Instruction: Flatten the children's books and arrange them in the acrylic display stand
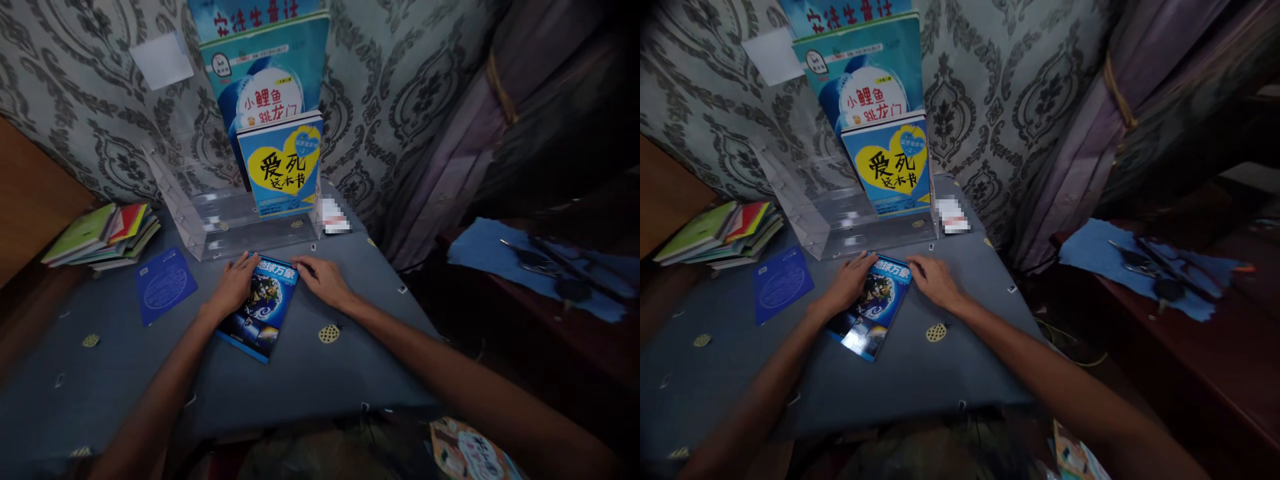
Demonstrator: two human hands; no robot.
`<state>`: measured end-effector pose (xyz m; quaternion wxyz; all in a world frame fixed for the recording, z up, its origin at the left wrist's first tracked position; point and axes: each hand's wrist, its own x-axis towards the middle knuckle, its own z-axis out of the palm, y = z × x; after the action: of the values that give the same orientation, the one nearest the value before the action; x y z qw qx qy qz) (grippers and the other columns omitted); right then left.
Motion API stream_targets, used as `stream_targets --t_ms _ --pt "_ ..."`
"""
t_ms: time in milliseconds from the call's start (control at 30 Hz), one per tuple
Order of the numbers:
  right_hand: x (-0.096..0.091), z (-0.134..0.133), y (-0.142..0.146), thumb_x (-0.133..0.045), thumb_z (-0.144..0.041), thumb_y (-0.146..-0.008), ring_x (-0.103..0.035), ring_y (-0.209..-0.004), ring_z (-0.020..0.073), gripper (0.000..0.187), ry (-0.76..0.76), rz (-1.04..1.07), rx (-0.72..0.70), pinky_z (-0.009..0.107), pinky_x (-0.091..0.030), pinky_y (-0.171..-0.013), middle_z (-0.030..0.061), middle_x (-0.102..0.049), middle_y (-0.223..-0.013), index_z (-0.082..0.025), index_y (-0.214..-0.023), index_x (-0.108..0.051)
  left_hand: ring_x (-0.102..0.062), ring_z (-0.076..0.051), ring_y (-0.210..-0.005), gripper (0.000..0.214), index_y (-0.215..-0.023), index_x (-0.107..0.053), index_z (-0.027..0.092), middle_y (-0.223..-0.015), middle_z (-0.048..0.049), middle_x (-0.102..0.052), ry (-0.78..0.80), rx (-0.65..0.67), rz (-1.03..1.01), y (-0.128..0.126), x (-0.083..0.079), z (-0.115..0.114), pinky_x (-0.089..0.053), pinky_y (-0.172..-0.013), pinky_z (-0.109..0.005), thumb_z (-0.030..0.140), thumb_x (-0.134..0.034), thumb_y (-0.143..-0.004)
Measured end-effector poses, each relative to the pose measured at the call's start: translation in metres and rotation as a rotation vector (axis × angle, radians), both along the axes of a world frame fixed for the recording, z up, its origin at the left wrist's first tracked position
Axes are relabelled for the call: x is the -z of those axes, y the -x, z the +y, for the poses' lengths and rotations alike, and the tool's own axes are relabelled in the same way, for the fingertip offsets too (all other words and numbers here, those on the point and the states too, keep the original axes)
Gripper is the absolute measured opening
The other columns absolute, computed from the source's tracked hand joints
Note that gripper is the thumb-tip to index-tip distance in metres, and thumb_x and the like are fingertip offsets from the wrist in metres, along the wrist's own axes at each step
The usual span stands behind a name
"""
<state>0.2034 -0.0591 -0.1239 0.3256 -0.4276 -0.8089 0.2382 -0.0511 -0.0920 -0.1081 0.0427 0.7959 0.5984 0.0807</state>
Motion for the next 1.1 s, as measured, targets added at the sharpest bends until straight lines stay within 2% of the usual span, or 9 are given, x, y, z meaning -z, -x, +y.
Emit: stream_targets --t_ms 100,233,333,533,700,900,967,1033,1100 --pt "0.001 -0.001 -0.002 -0.049 -0.026 -0.1 -0.073 -0.098 0.0241 0.031 0.001 0.044 -0.017 0.038 -0.056 -0.09 0.0087 -0.079 -0.109 -0.019 -0.12 -0.072 -0.038 -0.03 -0.151 0.057 -0.145 -0.052 0.018 -0.155 -0.0165 -0.05 -0.025 0.003 0.004 -0.008 0.0 -0.001 -0.035 -0.117 -0.063 0.002 -0.038 -0.093" --pt "0.001 0.002 -0.004 -0.048 -0.026 -0.1 -0.073 -0.097 0.0231 0.032 0.014 0.095 -0.035 0.037 -0.056 -0.09 0.0069 -0.08 -0.105 -0.021 -0.12 -0.072 -0.041 -0.027 -0.149 0.053 -0.143 -0.055 0.021 -0.155 -0.0133 -0.052 -0.041 0.096 -0.03 -0.026 0.001 -0.007 -0.035 -0.119 -0.058 0.005 -0.037 -0.096" --pt "0.002 0.003 -0.004 -0.049 -0.025 -0.099 -0.073 -0.098 0.0232 0.032 0.033 0.101 -0.045 0.037 -0.055 -0.092 0.0077 -0.08 -0.106 -0.02 -0.121 -0.072 -0.041 -0.027 -0.149 0.054 -0.145 -0.054 0.022 -0.156 -0.0121 -0.05 -0.047 0.137 -0.028 -0.034 0.001 -0.008 -0.033 -0.12 -0.06 0.006 -0.037 -0.097" --pt "0.003 0.004 -0.004 -0.048 -0.021 -0.099 -0.073 -0.1 0.023 0.032 0.047 0.124 -0.055 0.038 -0.055 -0.093 0.0077 -0.079 -0.107 -0.019 -0.121 -0.071 -0.042 -0.028 -0.148 0.051 -0.142 -0.058 0.024 -0.152 -0.0115 -0.055 -0.019 0.111 -0.029 -0.04 -0.006 -0.008 -0.034 -0.119 -0.06 0.008 -0.036 -0.099" --pt "0.004 0.004 -0.004 -0.048 -0.021 -0.099 -0.072 -0.103 0.0231 0.033 0.046 0.125 -0.046 0.038 -0.054 -0.095 0.0089 -0.079 -0.109 -0.019 -0.121 -0.071 -0.038 -0.029 -0.151 0.048 -0.146 -0.053 0.03 -0.156 -0.0097 -0.05 0.022 0.174 -0.039 -0.046 -0.009 -0.013 -0.028 -0.119 -0.067 0.016 -0.037 -0.103" --pt "0.006 0.005 -0.005 -0.049 -0.019 -0.097 -0.072 -0.105 0.0233 0.032 0.017 0.131 -0.062 0.039 -0.054 -0.096 0.0092 -0.078 -0.111 -0.019 -0.119 -0.073 -0.035 -0.028 -0.152 0.048 -0.149 -0.049 0.029 -0.159 -0.011 -0.046 0.039 0.22 0.016 -0.047 -0.013 -0.018 -0.028 -0.12 -0.064 0.019 -0.036 -0.104" --pt "0.007 0.005 -0.005 -0.05 -0.017 -0.097 -0.072 -0.102 0.0232 0.031 0.012 0.131 -0.058 0.039 -0.054 -0.094 0.009 -0.079 -0.108 -0.019 -0.118 -0.073 -0.034 -0.028 -0.153 0.047 -0.151 -0.047 0.029 -0.162 -0.0103 -0.042 0.079 0.253 0.04 -0.04 -0.017 -0.025 -0.028 -0.12 -0.062 0.025 -0.037 -0.106" --pt "0.007 0.005 -0.005 -0.049 -0.017 -0.097 -0.072 -0.1 0.0234 0.031 0.014 0.132 -0.057 0.038 -0.054 -0.092 0.0089 -0.079 -0.107 -0.019 -0.117 -0.073 -0.03 -0.03 -0.155 0.049 -0.154 -0.043 0.031 -0.164 -0.0091 -0.038 0.134 0.319 0.055 -0.028 -0.021 -0.038 -0.026 -0.122 -0.062 0.038 -0.042 -0.106" --pt "0.006 0.005 -0.005 -0.049 -0.018 -0.098 -0.072 -0.1 0.0234 0.03 0.017 0.137 -0.062 0.038 -0.054 -0.091 0.0089 -0.078 -0.107 -0.02 -0.116 -0.073 -0.025 -0.032 -0.156 0.068 -0.158 -0.034 0.034 -0.167 -0.0086 -0.032 0.195 0.415 0.061 -0.012 -0.025 -0.053 -0.022 -0.124 -0.061 0.058 -0.053 -0.098"
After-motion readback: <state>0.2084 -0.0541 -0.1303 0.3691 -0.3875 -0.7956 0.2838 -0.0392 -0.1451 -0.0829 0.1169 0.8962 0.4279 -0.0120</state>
